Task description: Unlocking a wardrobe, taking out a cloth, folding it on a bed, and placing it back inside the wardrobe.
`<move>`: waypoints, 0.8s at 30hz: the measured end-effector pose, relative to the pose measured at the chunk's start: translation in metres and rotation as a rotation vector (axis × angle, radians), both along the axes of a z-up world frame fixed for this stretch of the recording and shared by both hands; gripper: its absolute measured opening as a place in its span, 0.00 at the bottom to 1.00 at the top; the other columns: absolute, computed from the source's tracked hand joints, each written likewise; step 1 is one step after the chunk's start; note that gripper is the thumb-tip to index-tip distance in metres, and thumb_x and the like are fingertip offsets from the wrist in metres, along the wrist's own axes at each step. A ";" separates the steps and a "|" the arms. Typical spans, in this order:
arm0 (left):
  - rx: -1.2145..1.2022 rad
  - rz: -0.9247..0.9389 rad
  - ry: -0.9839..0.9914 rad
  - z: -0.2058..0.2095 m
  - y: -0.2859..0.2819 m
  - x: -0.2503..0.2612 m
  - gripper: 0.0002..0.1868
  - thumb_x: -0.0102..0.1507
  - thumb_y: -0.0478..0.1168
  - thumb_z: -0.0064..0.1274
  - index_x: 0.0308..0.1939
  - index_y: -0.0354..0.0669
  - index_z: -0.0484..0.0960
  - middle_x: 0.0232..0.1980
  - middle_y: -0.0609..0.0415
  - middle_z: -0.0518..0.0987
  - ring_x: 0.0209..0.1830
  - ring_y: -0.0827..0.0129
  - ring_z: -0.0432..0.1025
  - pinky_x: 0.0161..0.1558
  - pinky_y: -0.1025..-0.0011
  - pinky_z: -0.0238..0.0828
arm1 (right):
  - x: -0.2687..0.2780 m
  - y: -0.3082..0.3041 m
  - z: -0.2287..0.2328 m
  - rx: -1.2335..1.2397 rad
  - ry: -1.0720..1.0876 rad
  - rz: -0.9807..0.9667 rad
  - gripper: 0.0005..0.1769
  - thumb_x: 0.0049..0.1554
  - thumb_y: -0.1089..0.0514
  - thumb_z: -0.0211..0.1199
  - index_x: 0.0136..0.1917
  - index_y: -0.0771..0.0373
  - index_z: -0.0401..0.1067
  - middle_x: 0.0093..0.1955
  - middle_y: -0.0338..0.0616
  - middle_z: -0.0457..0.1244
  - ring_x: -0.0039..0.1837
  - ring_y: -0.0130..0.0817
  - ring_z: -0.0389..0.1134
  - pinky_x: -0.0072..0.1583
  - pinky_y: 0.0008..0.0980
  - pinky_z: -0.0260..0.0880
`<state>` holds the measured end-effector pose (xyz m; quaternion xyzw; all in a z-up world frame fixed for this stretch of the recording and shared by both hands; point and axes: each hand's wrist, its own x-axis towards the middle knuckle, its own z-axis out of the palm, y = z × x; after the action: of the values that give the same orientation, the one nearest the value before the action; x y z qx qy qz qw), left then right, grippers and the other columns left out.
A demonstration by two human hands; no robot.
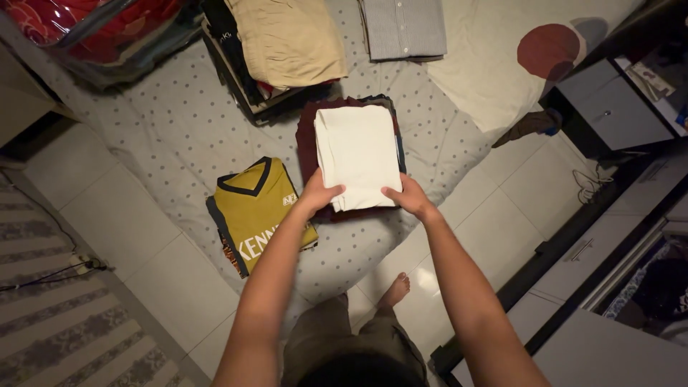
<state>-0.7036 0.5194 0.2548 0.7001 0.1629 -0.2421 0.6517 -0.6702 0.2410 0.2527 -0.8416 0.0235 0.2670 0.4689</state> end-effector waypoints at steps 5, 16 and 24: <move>0.113 -0.070 0.038 0.029 -0.004 -0.022 0.37 0.58 0.43 0.61 0.70 0.34 0.69 0.67 0.34 0.75 0.70 0.48 0.68 0.68 0.51 0.66 | -0.004 -0.015 -0.023 -0.164 0.036 0.042 0.29 0.54 0.36 0.68 0.61 0.54 0.77 0.55 0.47 0.72 0.63 0.45 0.71 0.63 0.46 0.69; 0.934 -0.579 -0.566 0.034 -0.052 0.032 0.31 0.73 0.48 0.35 0.81 0.56 0.56 0.85 0.49 0.48 0.85 0.53 0.40 0.82 0.54 0.28 | -0.001 0.063 0.027 -0.412 -0.338 0.378 0.40 0.65 0.45 0.50 0.84 0.61 0.45 0.86 0.60 0.37 0.85 0.57 0.38 0.81 0.57 0.37; 1.101 -0.489 -0.318 0.030 -0.026 0.022 0.38 0.70 0.64 0.35 0.82 0.56 0.54 0.85 0.52 0.49 0.85 0.51 0.38 0.81 0.50 0.25 | -0.019 -0.016 0.006 -0.380 -0.100 0.465 0.39 0.63 0.38 0.55 0.82 0.51 0.54 0.83 0.42 0.51 0.81 0.42 0.52 0.80 0.44 0.50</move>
<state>-0.6815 0.4933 0.2845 0.9780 -0.0002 -0.1574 0.1370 -0.6890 0.2251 0.2592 -0.9092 -0.1434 0.3161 0.2298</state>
